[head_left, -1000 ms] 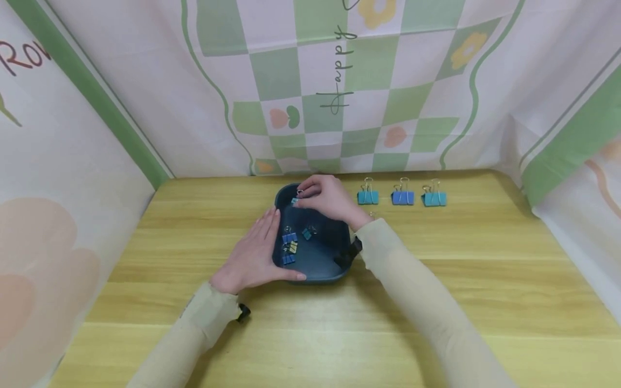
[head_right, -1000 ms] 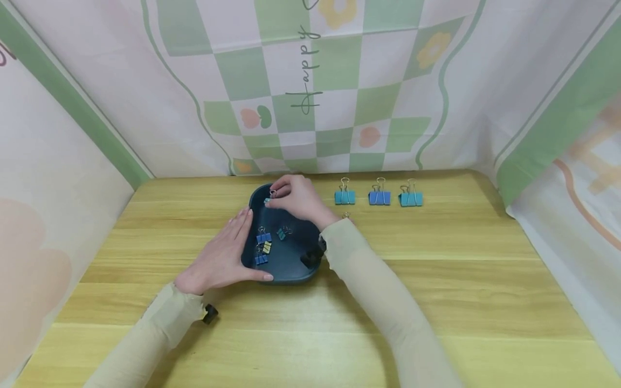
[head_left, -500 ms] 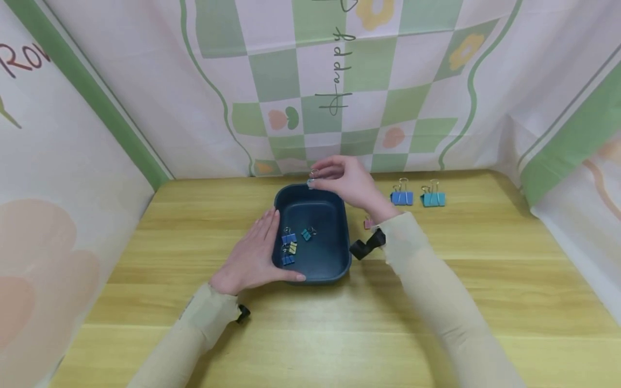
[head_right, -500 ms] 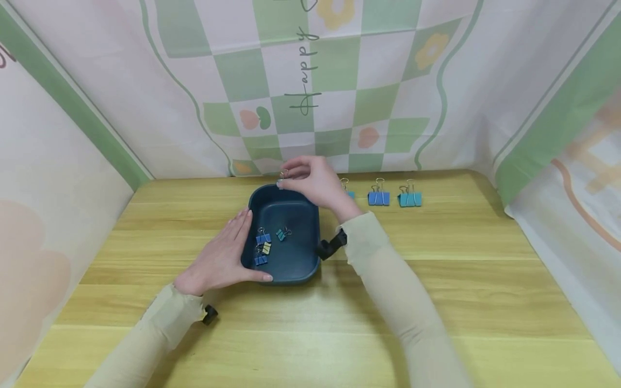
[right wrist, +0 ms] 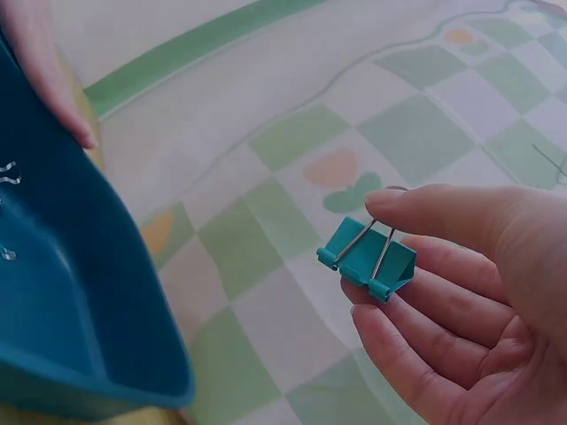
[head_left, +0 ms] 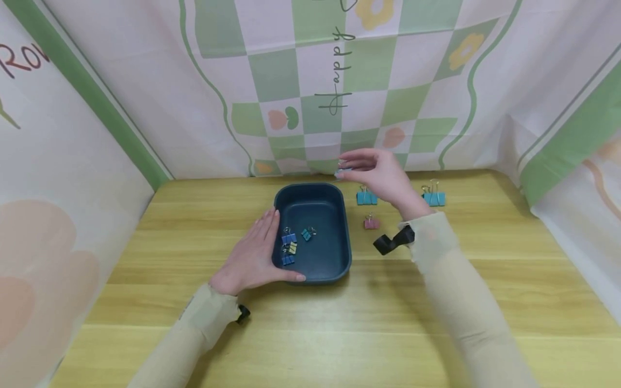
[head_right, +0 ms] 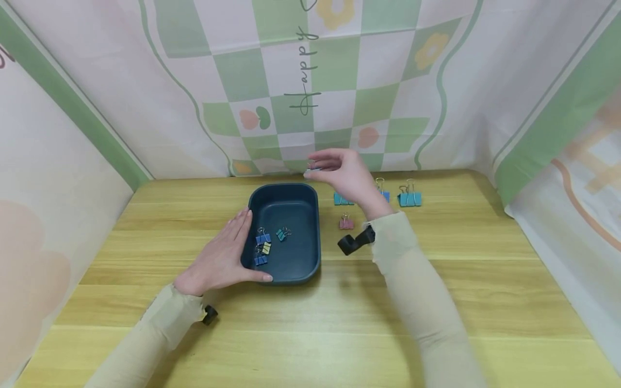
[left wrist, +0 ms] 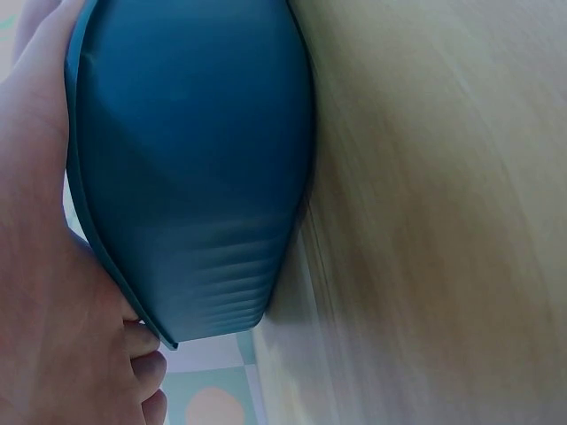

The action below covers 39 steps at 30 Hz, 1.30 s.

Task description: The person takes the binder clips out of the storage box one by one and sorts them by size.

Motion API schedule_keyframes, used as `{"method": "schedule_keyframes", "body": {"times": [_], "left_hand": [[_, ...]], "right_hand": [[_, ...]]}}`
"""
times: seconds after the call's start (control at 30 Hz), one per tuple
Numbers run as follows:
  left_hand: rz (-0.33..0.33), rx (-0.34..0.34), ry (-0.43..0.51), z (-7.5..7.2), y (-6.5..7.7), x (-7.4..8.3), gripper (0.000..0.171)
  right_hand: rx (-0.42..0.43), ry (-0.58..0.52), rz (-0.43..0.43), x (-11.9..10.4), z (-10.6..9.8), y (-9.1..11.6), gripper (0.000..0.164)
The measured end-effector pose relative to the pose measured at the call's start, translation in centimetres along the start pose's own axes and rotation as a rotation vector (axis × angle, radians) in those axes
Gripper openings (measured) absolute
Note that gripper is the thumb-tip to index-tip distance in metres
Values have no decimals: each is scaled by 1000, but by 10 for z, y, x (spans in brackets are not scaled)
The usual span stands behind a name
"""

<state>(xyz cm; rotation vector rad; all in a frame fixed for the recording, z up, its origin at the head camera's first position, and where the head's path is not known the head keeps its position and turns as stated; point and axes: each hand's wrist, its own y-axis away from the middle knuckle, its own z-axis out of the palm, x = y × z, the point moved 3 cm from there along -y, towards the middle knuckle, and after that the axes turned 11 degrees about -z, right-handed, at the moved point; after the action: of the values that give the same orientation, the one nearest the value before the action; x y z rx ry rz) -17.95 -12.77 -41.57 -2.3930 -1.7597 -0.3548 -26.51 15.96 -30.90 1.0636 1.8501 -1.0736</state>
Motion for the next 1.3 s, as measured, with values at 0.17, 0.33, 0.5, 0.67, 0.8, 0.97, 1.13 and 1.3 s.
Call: {"method": "schedule_keyframes", "body": {"times": [0.17,0.33,0.5,0.67,0.8,0.97,1.13,1.3], "left_hand": [[8,0,0,0,0,0,147],[3,-8,4,0,1,0,147],[-2,-11,7,0,1,0,148],[1,-11,3,0,0,0,148],[-2,-17,1,0,-1,0,148],[2,-12,-7,0,-1,0,148],[5,-9,-16,0,-1,0,148],[8,-3,-19,0,0,-1,148]], "right_hand": [[21,36,20,4,-15,7,45],[47,72,30,13,-28,13,48],[68,110,42,22,-38,22,49],[81,150,93,34,-49,33,52],[79,163,137,45,-58,44,55],[61,173,169,65,-67,56,57],[42,159,210,91,-75,68,61],[13,147,252,113,-79,81,67]]}}
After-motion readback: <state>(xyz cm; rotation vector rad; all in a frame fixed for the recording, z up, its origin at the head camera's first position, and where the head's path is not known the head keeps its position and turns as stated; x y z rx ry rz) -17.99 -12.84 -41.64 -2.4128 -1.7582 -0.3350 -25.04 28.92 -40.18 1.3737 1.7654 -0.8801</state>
